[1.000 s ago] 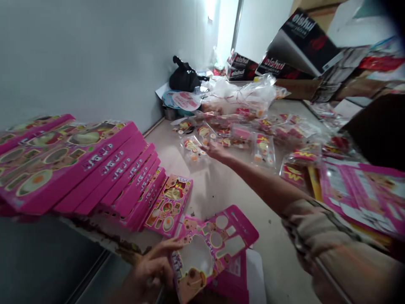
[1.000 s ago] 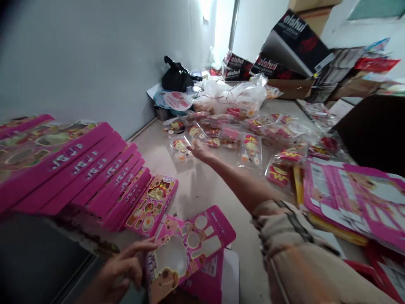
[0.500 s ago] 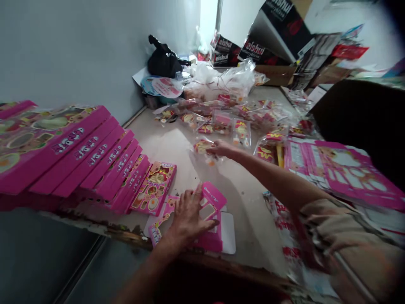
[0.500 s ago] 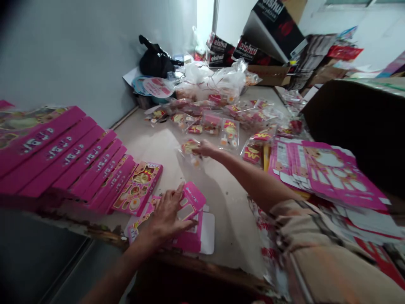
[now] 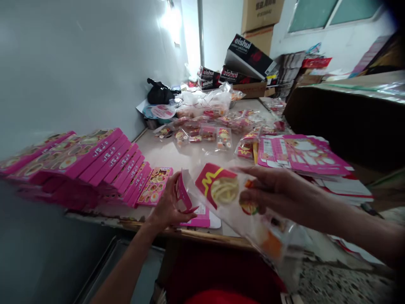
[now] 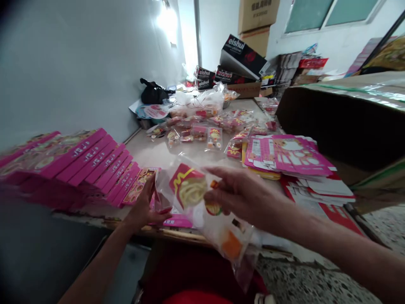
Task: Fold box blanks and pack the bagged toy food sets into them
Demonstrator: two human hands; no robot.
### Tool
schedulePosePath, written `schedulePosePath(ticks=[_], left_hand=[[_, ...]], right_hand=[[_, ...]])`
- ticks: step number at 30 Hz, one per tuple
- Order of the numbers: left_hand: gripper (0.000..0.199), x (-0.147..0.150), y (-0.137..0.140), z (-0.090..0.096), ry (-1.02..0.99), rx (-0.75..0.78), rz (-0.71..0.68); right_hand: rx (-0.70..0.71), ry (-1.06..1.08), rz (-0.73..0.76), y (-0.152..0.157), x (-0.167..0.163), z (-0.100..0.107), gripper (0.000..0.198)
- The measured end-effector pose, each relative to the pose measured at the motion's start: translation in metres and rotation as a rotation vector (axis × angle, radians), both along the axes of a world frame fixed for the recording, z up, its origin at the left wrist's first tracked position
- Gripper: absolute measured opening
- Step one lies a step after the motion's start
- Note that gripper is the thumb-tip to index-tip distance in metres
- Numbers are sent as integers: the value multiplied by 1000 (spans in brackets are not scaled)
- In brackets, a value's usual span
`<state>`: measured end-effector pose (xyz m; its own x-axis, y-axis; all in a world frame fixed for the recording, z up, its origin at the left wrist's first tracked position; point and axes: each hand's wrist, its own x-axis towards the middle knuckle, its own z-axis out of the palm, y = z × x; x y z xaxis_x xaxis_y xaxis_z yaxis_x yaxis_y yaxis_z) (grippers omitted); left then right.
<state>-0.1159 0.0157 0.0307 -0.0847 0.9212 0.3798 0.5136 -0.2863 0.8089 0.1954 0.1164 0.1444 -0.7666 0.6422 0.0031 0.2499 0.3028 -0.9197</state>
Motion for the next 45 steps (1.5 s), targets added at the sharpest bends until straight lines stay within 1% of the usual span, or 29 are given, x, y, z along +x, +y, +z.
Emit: schedulePosePath(ticks=[2, 4, 5, 8, 12, 14, 15, 17, 20, 22, 23, 24, 25, 26, 28, 29, 30, 31, 33, 34, 36, 38, 39, 40, 41, 42, 43, 44, 45], left_hand=[[116, 3, 5, 2, 138, 33, -40], [116, 3, 12, 6, 303, 29, -94], [117, 1, 16, 7, 368, 17, -126], [117, -1, 28, 9, 492, -29, -222], [110, 10, 36, 6, 678, -30, -332], [101, 22, 33, 5, 793, 14, -365], [96, 28, 31, 5, 839, 43, -358], [92, 38, 29, 6, 882, 93, -287], [99, 41, 33, 6, 820, 123, -122], [104, 33, 41, 6, 743, 130, -43], [106, 28, 46, 5, 707, 137, -14], [107, 22, 50, 5, 678, 146, 1], [108, 17, 54, 5, 659, 153, 4], [108, 14, 58, 6, 650, 157, -5], [109, 13, 64, 8, 643, 153, -42], [110, 15, 67, 9, 637, 146, -57], [110, 19, 70, 10, 628, 141, -71], [112, 24, 73, 12, 616, 140, -96], [114, 32, 83, 14, 567, 157, -177], [115, 33, 89, 15, 519, 172, -216], [118, 28, 104, 13, 373, 196, -270], [117, 13, 119, 8, 189, 186, -290], [111, 4, 125, 4, 84, 163, -295], [99, -5, 130, -1, -32, 131, -293], [81, -12, 135, -7, -155, 93, -276], [64, -17, 139, -13, -279, 57, -241], [51, -20, 143, -18, -397, 37, -185], [45, -21, 147, -24, -497, 38, -111], [46, -20, 151, -29, -576, 66, -24]], right_hand=[[68, -45, 33, -14, 3, -8, 53], [138, -127, 64, -16, 4, -12, 47], [151, -183, 80, -13, 4, -12, 45], [90, -339, 136, 4, 3, -13, 46], [-21, -418, 209, 27, -5, -20, 45], [-2, -477, 230, 33, -14, -27, 43], [60, -501, 212, 35, -20, -29, 40], [276, -526, 77, 34, -31, -32, 39], [617, -514, -237, 28, -36, -27, 60], [742, -419, -416, 21, -25, -22, 70], [752, -337, -500, 18, -17, -21, 70], [705, -244, -570, 14, -7, -22, 64], [599, -152, -620, 10, 1, -24, 56], [453, -67, -653, 5, 7, -29, 48], [183, 83, -699, -5, 7, -41, 36], [105, 147, -727, -9, 0, -49, 32], [73, 189, -747, -12, -12, -56, 27], [74, 206, -743, -13, -27, -62, 22], [118, 185, -662, -6, -63, -73, 14], [156, 172, -608, 0, -80, -77, 15], [218, 202, -565, 19, -108, -83, 17], [202, 309, -638, 40, -125, -89, 17], [161, 376, -672, 51, -131, -94, 20], [105, 441, -680, 62, -135, -99, 25], [50, 492, -649, 72, -139, -104, 32], [2, 528, -582, 82, -143, -111, 40], [-36, 557, -505, 90, -149, -117, 47], [-62, 579, -440, 96, -155, -123, 54], [-76, 603, -406, 101, -162, -128, 59]])
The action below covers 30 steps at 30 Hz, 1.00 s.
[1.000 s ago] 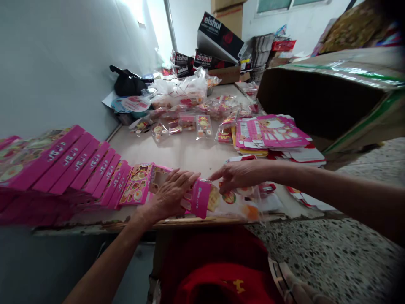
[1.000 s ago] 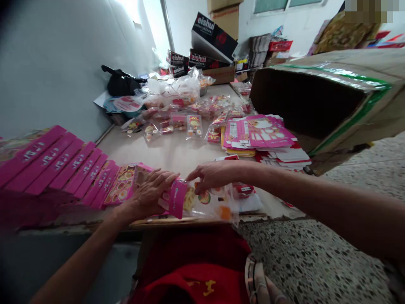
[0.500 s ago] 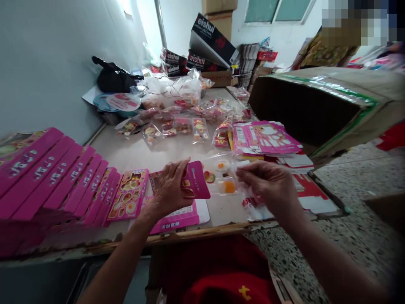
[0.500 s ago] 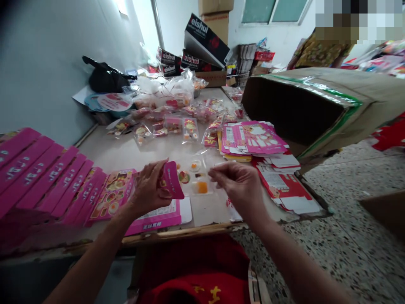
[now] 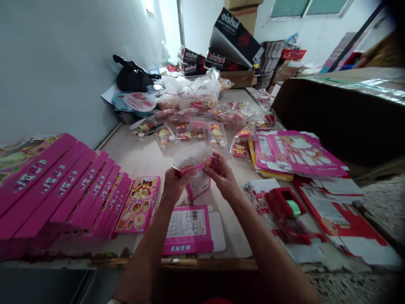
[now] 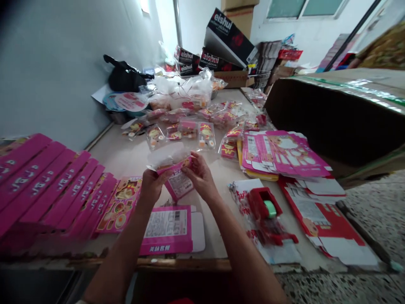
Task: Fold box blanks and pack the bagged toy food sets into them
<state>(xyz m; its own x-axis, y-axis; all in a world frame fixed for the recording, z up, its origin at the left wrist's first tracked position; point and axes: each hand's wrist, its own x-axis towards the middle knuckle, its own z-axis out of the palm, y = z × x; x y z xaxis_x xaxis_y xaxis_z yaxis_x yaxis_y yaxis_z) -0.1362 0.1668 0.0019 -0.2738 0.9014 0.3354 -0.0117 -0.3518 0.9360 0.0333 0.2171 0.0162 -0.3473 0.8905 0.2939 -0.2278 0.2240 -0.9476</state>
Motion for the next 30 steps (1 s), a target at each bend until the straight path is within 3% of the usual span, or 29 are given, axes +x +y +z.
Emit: schedulePosePath(ticks=[4, 6, 10, 13, 17, 20, 22, 23, 25, 27, 30], left_hand=[[68, 11, 13, -11, -188, 146, 402], [63, 16, 14, -13, -174, 168, 471], [35, 24, 8, -8, 35, 157, 390], [18, 25, -2, -2, 255, 231, 383], [22, 23, -15, 6, 460, 276, 406], [14, 22, -23, 13, 322, 295, 375], [29, 20, -27, 16, 160, 313, 317], [35, 19, -29, 18, 129, 325, 289], [25, 13, -32, 22, 200, 333, 242], [8, 6, -35, 25, 320, 352, 231], [13, -2, -41, 29, 415, 346, 194]], right_hand=[[38, 55, -60, 5, -23, -13, 63], [51, 4, -74, 2, -26, -16, 58], [33, -87, -132, -3, -18, -23, 48], [60, -49, -191, -7, -14, -22, 24], [311, -94, -283, -13, -4, -6, 27], [462, -173, -259, -16, 9, 5, 24], [452, -121, -199, -16, 17, 8, 4], [444, -93, -169, -15, 20, 10, 19], [499, -121, -110, -14, 27, 13, 44], [645, -249, -53, -13, 35, 18, 43], [825, -423, 8, -15, 45, 30, 32]])
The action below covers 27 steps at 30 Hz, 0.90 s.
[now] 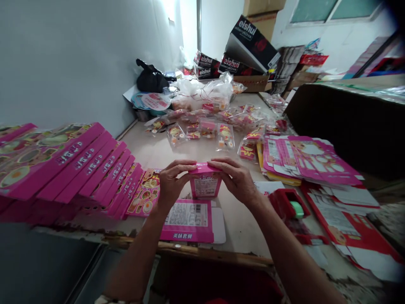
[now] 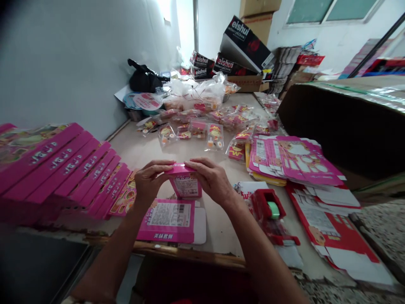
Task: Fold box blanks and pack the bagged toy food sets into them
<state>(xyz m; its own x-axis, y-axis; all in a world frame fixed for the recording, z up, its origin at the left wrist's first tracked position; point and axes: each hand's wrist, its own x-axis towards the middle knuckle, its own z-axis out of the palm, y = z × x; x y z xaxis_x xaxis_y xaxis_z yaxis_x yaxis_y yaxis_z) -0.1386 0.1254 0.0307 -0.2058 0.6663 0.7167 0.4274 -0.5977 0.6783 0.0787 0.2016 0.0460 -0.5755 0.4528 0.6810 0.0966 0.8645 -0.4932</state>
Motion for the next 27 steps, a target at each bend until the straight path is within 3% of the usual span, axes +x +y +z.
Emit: schedulePosePath(ticks=[4, 8, 13, 15, 17, 20, 23, 27], left_hand=[[23, 1, -5, 9, -23, -132, -21], [27, 8, 0, 21, -74, -218, -2], [21, 9, 6, 27, -36, -189, -1], [15, 5, 4, 26, 17, -139, -8], [11, -3, 1, 24, 88, -109, -20], [20, -13, -5, 15, 209, -113, -70], [29, -11, -3, 1, 122, -162, -152], [34, 6, 17, -21, -78, -193, -206]], right_hand=[[7, -123, -17, -5, 4, 15, 34], [-56, -60, -52, -6, -2, 25, 25], [-381, -35, -25, -1, -3, 31, 21], [-443, -34, 40, 4, 2, 30, 23], [-393, -61, 112, 10, 8, 29, 30], [-225, -146, 135, 13, 16, 23, 38], [-127, -134, 53, 7, 13, 7, 34], [-79, -35, -177, -7, -6, -14, 31]])
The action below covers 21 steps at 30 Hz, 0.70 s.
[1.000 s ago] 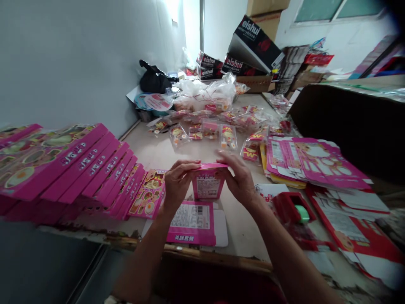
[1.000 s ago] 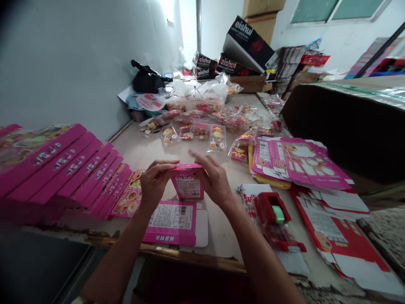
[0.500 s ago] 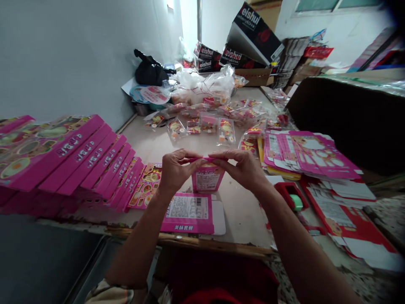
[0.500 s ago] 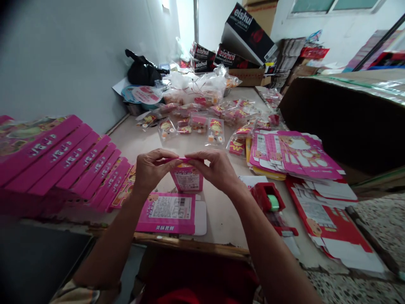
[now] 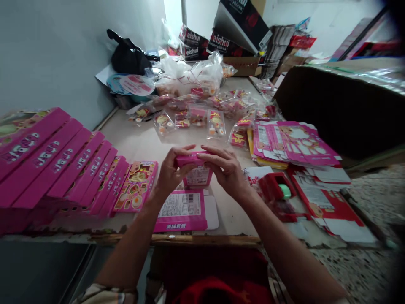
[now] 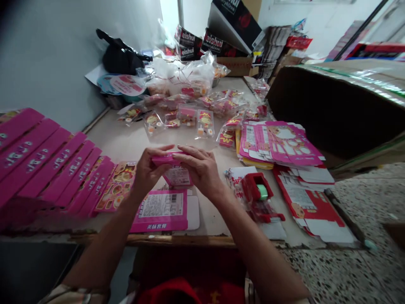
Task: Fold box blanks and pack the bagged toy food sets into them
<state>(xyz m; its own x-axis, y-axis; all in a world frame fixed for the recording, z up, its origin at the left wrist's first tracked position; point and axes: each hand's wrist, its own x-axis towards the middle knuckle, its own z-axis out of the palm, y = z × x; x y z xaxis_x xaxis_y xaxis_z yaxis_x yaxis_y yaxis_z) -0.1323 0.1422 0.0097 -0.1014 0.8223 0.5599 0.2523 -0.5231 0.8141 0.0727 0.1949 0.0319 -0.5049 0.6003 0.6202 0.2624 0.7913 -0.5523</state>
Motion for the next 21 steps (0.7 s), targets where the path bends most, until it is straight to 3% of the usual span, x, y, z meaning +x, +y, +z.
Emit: schedulePosePath(ticks=[2, 4, 7, 8, 11, 12, 15, 18, 21], left_hand=[[31, 8, 11, -2, 26, 37, 94], [22, 14, 16, 8, 59, 100, 212], [12, 23, 0, 40, 16, 219, 370], [12, 28, -12, 50, -8, 222, 407], [12, 51, -59, 63, -14, -12, 350], [12, 62, -74, 59, -16, -113, 285], [20, 96, -109, 26, -42, -359, 138], [25, 117, -126, -9, -59, -480, 118], [24, 122, -135, -22, -10, -513, 155]], right_hand=[[-10, -39, -68, -5, -4, 5, 34], [-40, -127, -32, -10, 9, 21, 42], [-111, -126, -63, -28, 70, 53, 69], [-142, -82, -166, -38, 99, 60, 71], [-278, -53, -626, -70, 186, 61, 42], [-379, -109, -673, -78, 208, 55, 38], [-714, -237, -574, -94, 242, 29, 43], [-795, -213, -515, -94, 237, 12, 45], [-875, -102, -477, -85, 225, 9, 42]])
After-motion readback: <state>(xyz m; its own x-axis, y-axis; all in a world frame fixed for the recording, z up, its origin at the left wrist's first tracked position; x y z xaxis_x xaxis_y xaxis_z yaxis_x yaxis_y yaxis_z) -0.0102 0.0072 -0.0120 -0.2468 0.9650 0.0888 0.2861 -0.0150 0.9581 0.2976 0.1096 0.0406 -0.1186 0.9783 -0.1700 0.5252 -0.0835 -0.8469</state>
